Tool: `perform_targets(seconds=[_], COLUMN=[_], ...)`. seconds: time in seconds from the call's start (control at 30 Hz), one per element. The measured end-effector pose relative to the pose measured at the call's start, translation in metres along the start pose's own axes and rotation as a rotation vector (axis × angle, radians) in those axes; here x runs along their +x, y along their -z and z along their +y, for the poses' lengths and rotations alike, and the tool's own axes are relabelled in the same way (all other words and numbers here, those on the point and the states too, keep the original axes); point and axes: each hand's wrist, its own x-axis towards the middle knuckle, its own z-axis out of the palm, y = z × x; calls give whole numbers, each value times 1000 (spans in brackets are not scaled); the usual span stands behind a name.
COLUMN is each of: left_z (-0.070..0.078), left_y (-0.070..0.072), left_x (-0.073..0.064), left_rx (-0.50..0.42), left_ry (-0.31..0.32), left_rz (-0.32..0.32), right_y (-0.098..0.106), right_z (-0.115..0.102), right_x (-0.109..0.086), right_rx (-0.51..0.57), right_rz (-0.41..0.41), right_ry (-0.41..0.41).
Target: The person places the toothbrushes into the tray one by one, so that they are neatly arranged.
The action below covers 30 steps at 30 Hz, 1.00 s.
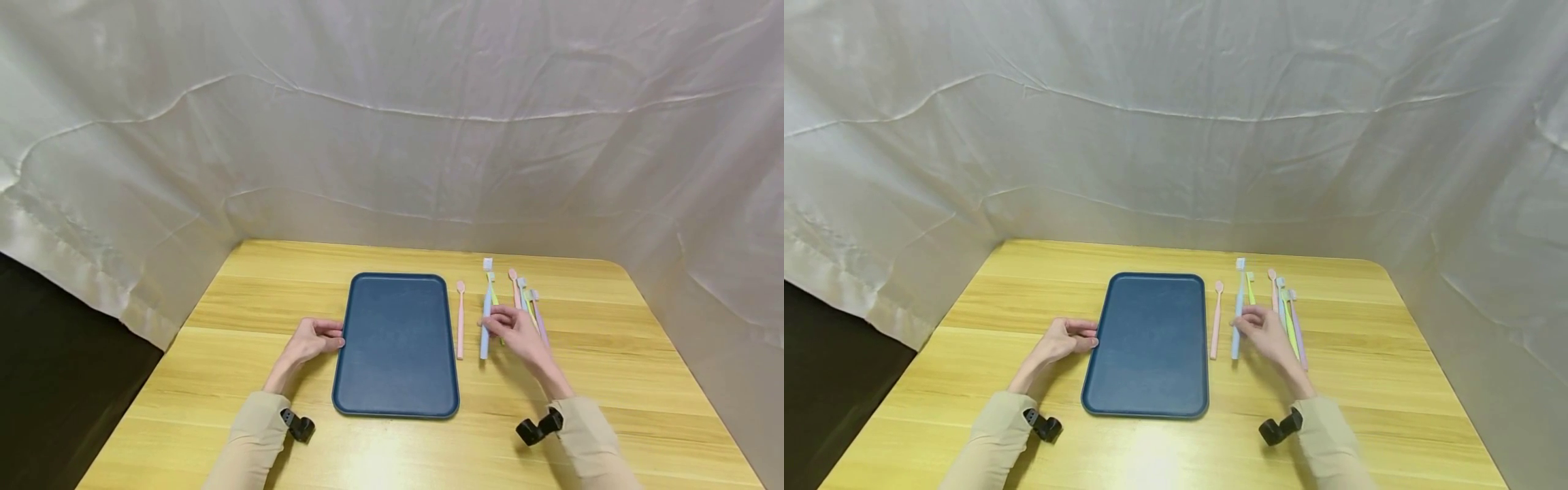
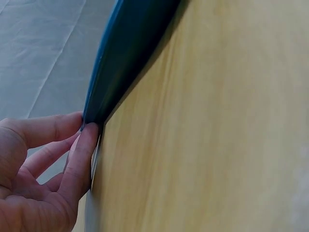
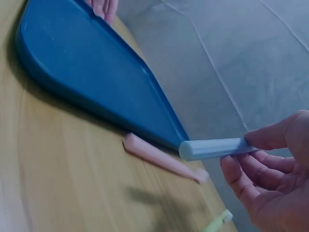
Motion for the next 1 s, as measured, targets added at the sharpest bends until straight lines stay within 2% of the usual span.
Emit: perform_targets(seconds=[0.13, 0.4, 0.63, 0.9, 1.0], left_z=[0, 0, 0, -1, 0], left_y=[0, 0, -1, -1, -1], left_x=[0, 0, 0, 1, 1], left_rx=[-2, -1, -4, 2, 10], left_ry=[-6, 2, 10, 20, 25], left_rz=[-4, -3, -1, 8, 11], right_y=[-13, -46, -75, -99, -105], right_z=[0, -7, -12, -18, -18], right_x=[3, 10, 16, 22, 24], right_rx=[55, 115, 117, 278, 285], right_rz=[-45, -115, -239, -366, -395], right_ry=[14, -56, -37, -60, -60])
